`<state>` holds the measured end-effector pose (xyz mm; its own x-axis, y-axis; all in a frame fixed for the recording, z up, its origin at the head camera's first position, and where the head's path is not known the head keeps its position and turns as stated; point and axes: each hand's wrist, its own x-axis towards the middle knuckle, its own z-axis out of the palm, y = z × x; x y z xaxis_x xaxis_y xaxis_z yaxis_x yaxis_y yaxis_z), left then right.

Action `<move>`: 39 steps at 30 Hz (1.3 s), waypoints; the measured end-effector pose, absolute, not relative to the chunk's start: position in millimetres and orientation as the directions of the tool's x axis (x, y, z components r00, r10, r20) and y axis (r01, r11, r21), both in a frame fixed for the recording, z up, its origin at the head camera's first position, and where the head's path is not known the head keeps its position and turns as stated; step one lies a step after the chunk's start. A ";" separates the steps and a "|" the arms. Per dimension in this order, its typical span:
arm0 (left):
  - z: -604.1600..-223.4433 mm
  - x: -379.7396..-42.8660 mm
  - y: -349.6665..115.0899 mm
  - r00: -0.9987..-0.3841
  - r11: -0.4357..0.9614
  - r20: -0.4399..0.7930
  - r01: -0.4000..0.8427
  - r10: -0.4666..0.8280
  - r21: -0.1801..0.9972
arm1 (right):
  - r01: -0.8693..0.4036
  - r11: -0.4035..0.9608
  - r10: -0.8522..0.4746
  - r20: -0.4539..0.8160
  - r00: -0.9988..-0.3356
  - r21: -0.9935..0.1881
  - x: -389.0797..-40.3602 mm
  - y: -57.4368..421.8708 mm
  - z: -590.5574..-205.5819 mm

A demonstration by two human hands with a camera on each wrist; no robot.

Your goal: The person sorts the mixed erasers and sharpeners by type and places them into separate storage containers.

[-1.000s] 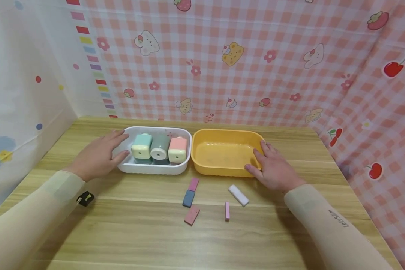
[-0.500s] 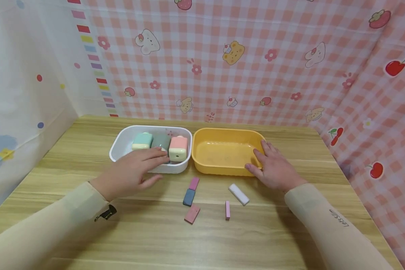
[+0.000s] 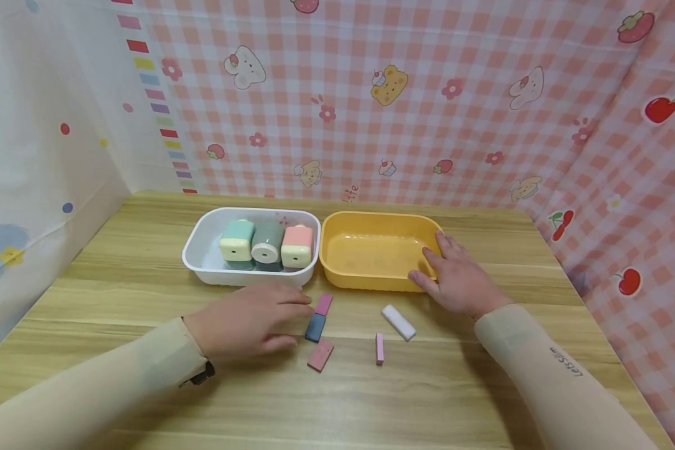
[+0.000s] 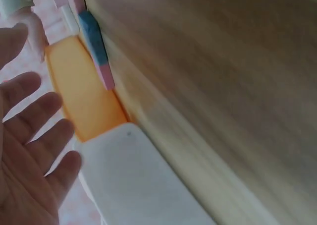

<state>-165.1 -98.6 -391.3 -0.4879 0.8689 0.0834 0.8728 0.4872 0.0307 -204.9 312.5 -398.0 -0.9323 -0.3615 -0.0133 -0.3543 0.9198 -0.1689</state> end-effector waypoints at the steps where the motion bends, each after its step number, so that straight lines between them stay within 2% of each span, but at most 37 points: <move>1: -392.5 -165.2 -97.2 -0.488 0.487 0.064 0.873 0.871 0.037 | -0.355 0.920 -0.362 -0.013 -0.932 -0.168 -204.9 312.4 -398.1; 5: -395.9 -165.7 -91.8 -0.478 0.477 0.015 0.877 0.878 0.052 | -0.357 0.918 -0.364 -0.009 -0.931 -0.171 -205.1 312.8 -398.1; 13: -399.9 -167.2 -85.0 -0.447 0.447 -0.031 0.894 0.894 -0.005 | -0.357 0.916 -0.365 -0.012 -0.931 -0.181 -205.0 313.4 -398.7; 20: -403.7 -171.8 -79.7 -0.503 0.506 -0.073 0.861 0.861 0.041 | -0.355 0.916 -0.363 -0.013 -0.932 -0.187 -204.9 313.3 -398.7; 23: -404.0 -173.8 -77.1 -0.500 0.503 -0.072 0.864 0.863 0.032 | -0.353 0.915 -0.361 -0.010 -0.932 -0.193 -204.5 312.8 -398.2; 26: -403.7 -173.5 -75.5 -0.473 0.474 -0.054 0.880 0.880 0.017 | -0.352 0.915 -0.360 -0.009 -0.933 -0.195 -204.3 312.5 -398.1; 31: -400.1 -167.8 -72.0 -0.380 0.380 -0.004 0.925 0.925 0.008 | -0.346 0.917 -0.355 -0.015 -0.935 -0.197 -204.2 312.6 -397.7; 39: -399.1 -159.4 -67.0 -0.296 0.299 -0.068 0.953 0.953 0.055 | -0.339 0.920 -0.349 -0.018 -0.937 -0.197 -203.9 312.4 -397.2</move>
<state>-159.4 -67.0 -399.1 -0.2957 0.9529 -0.0676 0.9525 0.2995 0.0545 -203.9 312.4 -397.2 -0.9369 -0.3492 -0.0175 -0.3392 0.9199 -0.1970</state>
